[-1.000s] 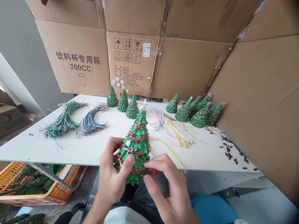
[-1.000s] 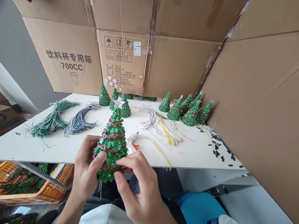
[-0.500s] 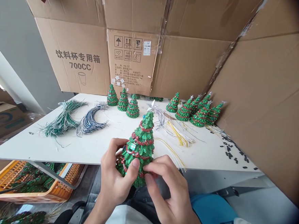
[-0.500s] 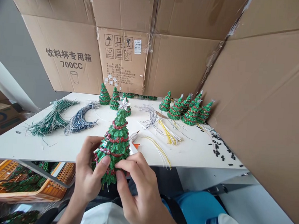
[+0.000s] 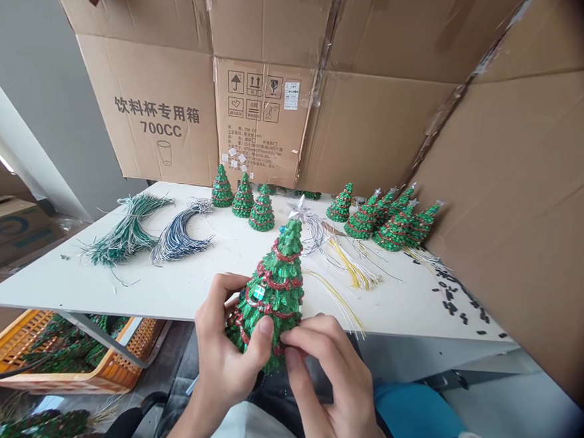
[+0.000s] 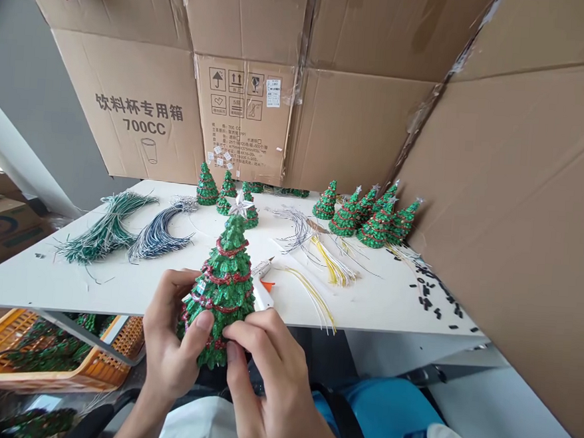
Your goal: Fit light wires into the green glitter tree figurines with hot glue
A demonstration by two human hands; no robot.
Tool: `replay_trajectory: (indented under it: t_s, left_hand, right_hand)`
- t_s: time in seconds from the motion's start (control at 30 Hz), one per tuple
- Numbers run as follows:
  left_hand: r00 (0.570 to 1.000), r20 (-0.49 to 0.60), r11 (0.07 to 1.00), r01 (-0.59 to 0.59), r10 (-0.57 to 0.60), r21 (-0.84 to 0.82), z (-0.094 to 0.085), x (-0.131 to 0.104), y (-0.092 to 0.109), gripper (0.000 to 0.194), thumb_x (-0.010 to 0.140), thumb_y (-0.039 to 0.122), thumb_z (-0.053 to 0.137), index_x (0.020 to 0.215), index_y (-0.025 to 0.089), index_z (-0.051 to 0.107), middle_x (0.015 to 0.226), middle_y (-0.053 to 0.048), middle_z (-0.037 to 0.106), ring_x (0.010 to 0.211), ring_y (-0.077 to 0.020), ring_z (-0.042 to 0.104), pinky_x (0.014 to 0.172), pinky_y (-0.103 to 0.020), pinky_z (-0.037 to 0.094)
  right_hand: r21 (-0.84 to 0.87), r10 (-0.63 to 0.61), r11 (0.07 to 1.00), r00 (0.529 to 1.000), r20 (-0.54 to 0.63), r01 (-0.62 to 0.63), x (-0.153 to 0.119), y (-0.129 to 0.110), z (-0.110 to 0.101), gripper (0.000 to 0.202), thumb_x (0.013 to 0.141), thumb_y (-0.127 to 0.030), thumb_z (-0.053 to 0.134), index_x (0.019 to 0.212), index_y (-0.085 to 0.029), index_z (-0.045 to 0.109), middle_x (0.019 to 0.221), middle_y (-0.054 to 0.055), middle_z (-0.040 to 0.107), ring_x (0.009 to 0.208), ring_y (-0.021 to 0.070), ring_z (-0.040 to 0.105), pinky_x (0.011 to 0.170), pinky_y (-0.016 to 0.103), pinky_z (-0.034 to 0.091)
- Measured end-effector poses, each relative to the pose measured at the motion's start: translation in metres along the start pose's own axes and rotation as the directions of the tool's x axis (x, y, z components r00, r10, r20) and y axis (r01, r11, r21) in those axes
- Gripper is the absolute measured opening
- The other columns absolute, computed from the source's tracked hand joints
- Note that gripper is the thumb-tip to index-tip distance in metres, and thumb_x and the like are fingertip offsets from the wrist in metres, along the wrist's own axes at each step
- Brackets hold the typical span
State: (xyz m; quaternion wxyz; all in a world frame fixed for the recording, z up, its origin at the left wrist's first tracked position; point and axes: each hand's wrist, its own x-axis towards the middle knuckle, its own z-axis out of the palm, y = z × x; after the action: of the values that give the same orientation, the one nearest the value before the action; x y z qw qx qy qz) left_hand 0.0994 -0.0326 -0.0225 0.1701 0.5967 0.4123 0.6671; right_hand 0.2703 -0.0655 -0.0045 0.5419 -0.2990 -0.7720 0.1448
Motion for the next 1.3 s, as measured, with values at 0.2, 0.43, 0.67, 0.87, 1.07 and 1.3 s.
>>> replay_trajectory:
  t_s: [0.2, 0.43, 0.67, 0.87, 1.07, 1.3]
  left_hand:
    - [1.000, -0.019, 0.999, -0.006, 0.005, -0.035, 0.002, 0.000, 0.000, 0.028, 0.101, 0.048, 0.075, 0.114, 0.025, 0.067, 0.095, 0.001, 0.068, 0.081, -0.0194, 0.065, 0.071, -0.029, 0.055]
    - [0.999, -0.023, 0.996, 0.039, -0.041, -0.085, 0.004, 0.002, -0.002, 0.028, 0.103, 0.052, 0.075, 0.113, 0.026, 0.068, 0.094, 0.001, 0.069, 0.081, -0.0190, 0.063, 0.071, -0.029, 0.052]
    - [0.998, -0.013, 0.992, 0.055, -0.056, -0.111, 0.004, 0.000, -0.005, 0.028, 0.104, 0.052, 0.073, 0.114, 0.027, 0.067, 0.094, 0.001, 0.069, 0.080, -0.0191, 0.061, 0.071, -0.030, 0.049]
    - [0.998, -0.027, 0.994, 0.047, -0.050, -0.094, 0.006, -0.001, -0.004, 0.030, 0.103, 0.053, 0.073, 0.114, 0.026, 0.066, 0.094, 0.001, 0.067, 0.080, -0.0199, 0.060, 0.070, -0.031, 0.048]
    - [0.997, -0.080, 0.999, 0.008, -0.012, -0.047, 0.008, -0.002, -0.004, 0.031, 0.102, 0.053, 0.073, 0.115, 0.026, 0.066, 0.096, -0.001, 0.067, 0.082, -0.0213, 0.059, 0.072, -0.033, 0.048]
    - [0.996, -0.093, 1.000, -0.006, 0.004, -0.027, 0.007, -0.003, -0.004, 0.031, 0.101, 0.052, 0.074, 0.116, 0.025, 0.066, 0.096, 0.000, 0.067, 0.080, -0.0207, 0.060, 0.069, -0.031, 0.050]
  right_hand:
    - [-0.050, -0.038, 0.998, 0.999, -0.015, 0.038, -0.004, 0.000, 0.001, 0.040, 0.105, 0.005, 0.058, 0.133, -0.019, 0.073, 0.112, 0.009, 0.070, 0.099, 0.0197, 0.073, 0.086, 0.033, 0.065]
    - [-0.066, -0.049, 0.997, 0.998, -0.029, 0.047, -0.001, 0.000, -0.001, 0.041, 0.103, 0.003, 0.060, 0.134, -0.020, 0.074, 0.113, 0.008, 0.070, 0.099, 0.0193, 0.074, 0.086, 0.032, 0.066]
    - [-0.052, -0.031, 0.998, 0.997, -0.074, 0.027, 0.001, -0.001, -0.002, 0.042, 0.102, 0.002, 0.059, 0.136, -0.019, 0.073, 0.113, 0.007, 0.070, 0.101, 0.0183, 0.074, 0.087, 0.031, 0.065]
    - [-0.126, -0.074, 0.990, 0.996, -0.049, 0.067, -0.005, 0.000, 0.000, 0.044, 0.102, 0.005, 0.061, 0.138, -0.018, 0.075, 0.112, 0.009, 0.065, 0.094, 0.0190, 0.073, 0.082, 0.032, 0.067]
    - [-0.140, -0.083, 0.988, 0.994, -0.075, 0.072, -0.008, 0.001, 0.004, 0.048, 0.101, 0.007, 0.060, 0.138, -0.019, 0.074, 0.111, 0.009, 0.065, 0.094, 0.0204, 0.072, 0.079, 0.034, 0.067]
    - [-0.152, -0.076, 0.986, 0.993, -0.086, 0.062, -0.009, 0.003, 0.007, 0.043, 0.102, 0.004, 0.061, 0.138, -0.018, 0.073, 0.115, 0.010, 0.069, 0.100, 0.0218, 0.073, 0.089, 0.035, 0.067]
